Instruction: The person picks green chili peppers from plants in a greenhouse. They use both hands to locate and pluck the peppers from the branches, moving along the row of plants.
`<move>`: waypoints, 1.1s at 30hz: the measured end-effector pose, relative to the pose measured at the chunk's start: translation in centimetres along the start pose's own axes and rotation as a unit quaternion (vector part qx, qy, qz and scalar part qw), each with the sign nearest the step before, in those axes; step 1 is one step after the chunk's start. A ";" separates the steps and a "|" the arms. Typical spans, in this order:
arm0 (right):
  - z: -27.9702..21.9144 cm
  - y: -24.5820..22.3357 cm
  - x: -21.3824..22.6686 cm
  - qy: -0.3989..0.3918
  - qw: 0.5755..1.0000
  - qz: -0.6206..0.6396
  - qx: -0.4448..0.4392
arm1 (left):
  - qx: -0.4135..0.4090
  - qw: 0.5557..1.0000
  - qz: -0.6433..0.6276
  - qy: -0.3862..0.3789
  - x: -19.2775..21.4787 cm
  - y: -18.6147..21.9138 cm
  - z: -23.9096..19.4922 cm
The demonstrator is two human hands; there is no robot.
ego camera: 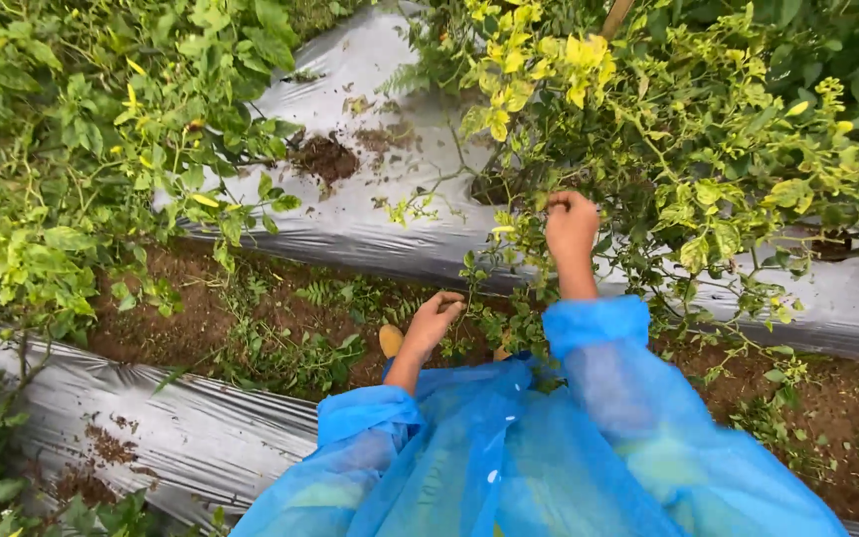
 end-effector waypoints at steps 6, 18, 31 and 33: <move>1.8 3.5 -5.3 -0.014 0.992 0.071 -0.103 | 0.010 1.000 0.010 0.000 -1.1 1.6 -1.3; 4.8 16.2 -16.4 -0.087 0.898 0.187 -0.389 | -0.017 1.000 0.009 -0.017 -2.5 0.7 -0.6; -3.0 5.7 -3.6 0.122 0.978 0.109 -0.130 | -0.040 0.999 0.017 -0.031 -3.9 3.0 4.0; -3.7 5.5 -2.4 0.153 0.979 0.064 -0.115 | -0.048 0.998 0.015 -0.046 -3.5 2.6 4.9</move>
Point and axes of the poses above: each hand's wrist, its own z-axis towards the middle knuckle, its own x-axis out of the back of the hand, y = z × x, the point moved 5 cm from there along z, towards the middle knuckle, and after that the axes turned 6 degrees about -z, right-handed, at the moved point
